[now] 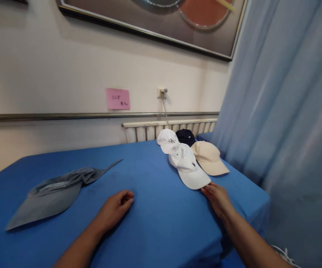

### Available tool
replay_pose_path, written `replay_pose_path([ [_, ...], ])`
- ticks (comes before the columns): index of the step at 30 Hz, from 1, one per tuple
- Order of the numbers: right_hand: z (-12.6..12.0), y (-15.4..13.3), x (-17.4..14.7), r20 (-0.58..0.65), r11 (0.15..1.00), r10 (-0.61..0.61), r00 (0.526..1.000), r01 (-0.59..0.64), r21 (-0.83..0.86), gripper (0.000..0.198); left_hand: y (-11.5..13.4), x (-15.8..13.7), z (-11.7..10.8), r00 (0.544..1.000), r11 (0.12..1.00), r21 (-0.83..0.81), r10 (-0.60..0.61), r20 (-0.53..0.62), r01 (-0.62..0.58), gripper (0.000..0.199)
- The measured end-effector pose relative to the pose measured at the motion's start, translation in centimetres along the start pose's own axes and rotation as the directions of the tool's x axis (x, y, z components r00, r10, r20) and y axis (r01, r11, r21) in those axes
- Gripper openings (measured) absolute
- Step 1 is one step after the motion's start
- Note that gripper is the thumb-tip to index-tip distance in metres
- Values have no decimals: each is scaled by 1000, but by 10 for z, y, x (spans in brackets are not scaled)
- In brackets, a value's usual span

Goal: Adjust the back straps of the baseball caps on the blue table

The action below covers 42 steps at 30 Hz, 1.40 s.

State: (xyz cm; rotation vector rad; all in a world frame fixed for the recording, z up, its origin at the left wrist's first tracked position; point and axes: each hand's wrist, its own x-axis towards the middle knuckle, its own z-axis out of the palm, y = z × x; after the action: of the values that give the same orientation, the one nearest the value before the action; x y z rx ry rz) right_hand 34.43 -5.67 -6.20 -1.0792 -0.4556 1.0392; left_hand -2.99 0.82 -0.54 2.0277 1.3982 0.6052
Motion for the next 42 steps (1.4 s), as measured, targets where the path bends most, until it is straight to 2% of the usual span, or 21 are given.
replay_pose_path([
  [3, -10, 9, -9, -198, 994, -98, 975, 87, -62, 31, -1, -5, 5, 1000, 1000, -4, 20, -2, -20, 23],
  [4, -11, 13, -12, -297, 980, -172, 939, 133, -145, 38, -2, -6, 7, 1000, 1000, -5, 27, -2, -27, 23],
  [5, -8, 16, -17, -318, 955, -256, 913, 188, -229, 44, -2, -7, 8, 1000, 1000, -4, 29, 0, -29, 23],
  [8, 25, 23, -37, -85, 900, -343, 936, 301, -316, 46, -2, -9, 14, 1000, 999, 29, 22, -10, -22, 19],
  [11, 90, 31, -55, 218, 871, -353, 910, 404, -280, 36, -1, -8, 20, 999, 993, 112, 33, -20, -30, 17],
  [14, 156, 53, -58, 430, 883, -254, 866, 389, -262, 28, -7, -5, 19, 998, 986, 162, 55, -41, -47, 16],
  [16, 184, 74, -51, 492, 884, -154, 857, 342, -318, 25, -17, 0, 8, 990, 982, 188, 18, -139, 8, 19],
  [17, 191, 84, -46, 514, 858, -108, 851, 341, -384, 23, -24, 2, 0, 977, 978, 202, -10, -215, 55, 23],
  [19, 195, 99, -38, 583, 790, -73, 809, 404, -462, 21, -41, 7, -23, 927, 962, 231, -53, -372, 148, 32],
  [20, 192, 104, -35, 626, 768, -57, 778, 435, -471, 21, -50, 10, -36, 889, 950, 248, -59, -454, 189, 36],
  [21, 188, 107, -33, 670, 757, -40, 741, 460, -464, 21, -59, 11, -48, 828, 926, 299, -26, -561, 231, 38],
  [22, 184, 107, -32, 709, 756, -21, 705, 475, -450, 21, -67, 13, -60, 781, 889, 366, 14, -624, 276, 40],
  [24, 175, 104, -32, 744, 767, 19, 668, 468, -439, 21, -81, 15, -78, 738, 804, 450, 22, -675, 388, 47],
  [27, 170, 97, -35, 744, 767, 66, 665, 444, -464, 18, -95, 20, -91, 756, 678, 531, -56, -653, 508, 50],
  [30, 171, 98, -36, 763, 747, 63, 644, 476, -464, 18, -100, 26, -95, 796, 616, 589, -108, -595, 523, 36],
  [32, 174, 103, -35, 745, 762, 69, 663, 447, -468, 18, -99, 28, -96, 810, 619, 603, -96, -578, 503, 31],
  [35, 178, 108, -30, 640, 838, 91, 763, 288, -463, 20, -87, 27, -93, 848, 671, 630, 5, -530, 390, 27],
  [37, 181, 106, -24, 546, 892, 41, 837, 215, -397, 23, -73, 23, -84, 875, 742, 642, 164, -456, 196, 24],
  [39, 182, 99, -14, 430, 930, -88, 899, 229, -288, 26, -56, 19, -70, 862, 793, 608, 339, -376, -46, 24],
  [40, 182, 93, -9, 361, 937, -163, 918, 258, -235, 27, -48, 18, -62, 850, 799, 580, 408, -334, -156, 26],
  [42, 180, 83, 4, 247, 932, -277, 928, 323, -167, 28, -36, 17, -48, 835, 786, 536, 494, -242, -309, 27],
])
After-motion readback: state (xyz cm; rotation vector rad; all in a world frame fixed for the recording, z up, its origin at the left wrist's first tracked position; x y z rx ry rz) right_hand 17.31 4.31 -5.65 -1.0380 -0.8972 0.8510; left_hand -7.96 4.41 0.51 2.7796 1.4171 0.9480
